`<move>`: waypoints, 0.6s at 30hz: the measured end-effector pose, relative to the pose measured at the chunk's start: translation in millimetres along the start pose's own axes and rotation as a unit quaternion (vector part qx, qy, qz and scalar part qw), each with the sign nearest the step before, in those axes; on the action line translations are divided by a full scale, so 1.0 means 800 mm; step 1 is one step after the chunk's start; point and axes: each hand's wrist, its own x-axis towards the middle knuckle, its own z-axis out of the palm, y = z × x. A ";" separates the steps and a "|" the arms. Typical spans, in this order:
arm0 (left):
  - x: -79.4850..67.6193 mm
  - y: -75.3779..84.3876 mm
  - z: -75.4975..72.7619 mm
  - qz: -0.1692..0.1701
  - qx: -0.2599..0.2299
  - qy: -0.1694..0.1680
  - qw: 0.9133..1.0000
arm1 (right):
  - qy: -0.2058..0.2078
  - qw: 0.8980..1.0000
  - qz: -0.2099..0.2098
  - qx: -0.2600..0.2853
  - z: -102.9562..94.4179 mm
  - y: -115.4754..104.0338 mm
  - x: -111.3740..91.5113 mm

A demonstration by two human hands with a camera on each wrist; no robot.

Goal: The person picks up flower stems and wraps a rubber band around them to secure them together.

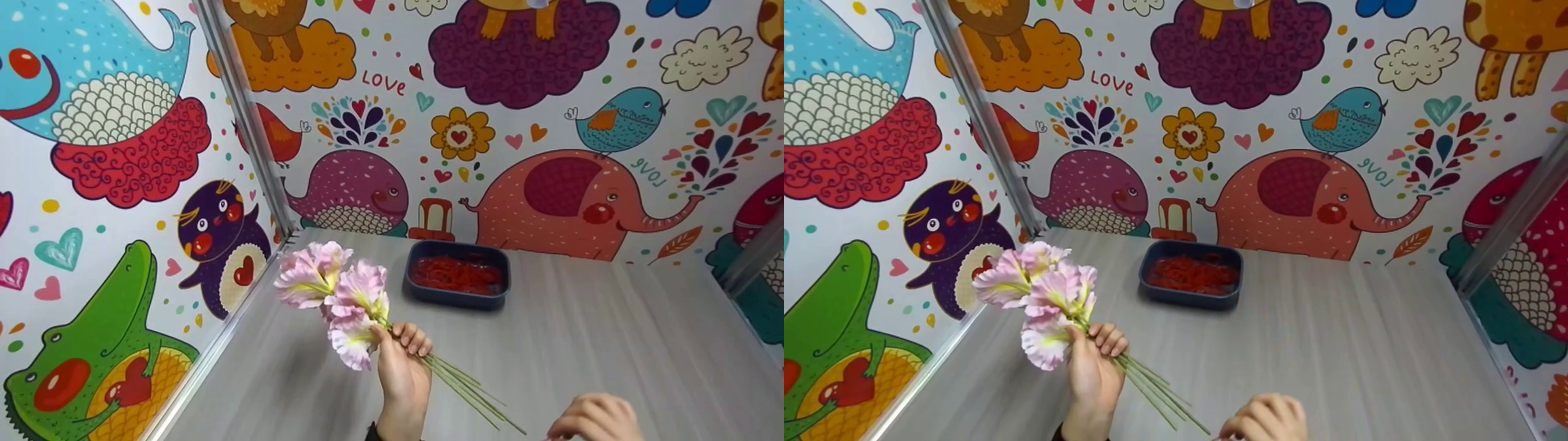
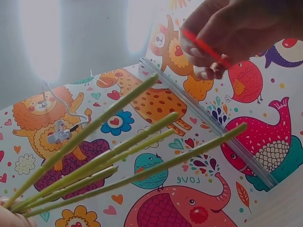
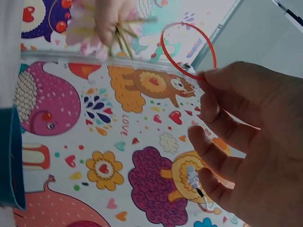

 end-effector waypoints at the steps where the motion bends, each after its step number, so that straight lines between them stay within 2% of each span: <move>1: 0.000 0.000 0.001 0.000 -0.001 -0.001 1.000 | -0.001 1.000 -0.001 0.000 0.004 -0.003 -0.002; 4: -0.001 -0.001 0.005 -0.002 -0.007 -0.003 1.000 | 0.000 1.000 0.001 -0.004 0.012 -0.011 -0.003; 12: -0.010 -0.008 0.011 -0.014 -0.009 -0.007 1.000 | -0.051 0.998 0.018 0.011 0.012 -0.021 0.009; 18: -0.017 -0.011 0.011 -0.025 -0.009 -0.004 1.000 | -0.055 0.998 -0.004 0.035 0.016 -0.014 0.017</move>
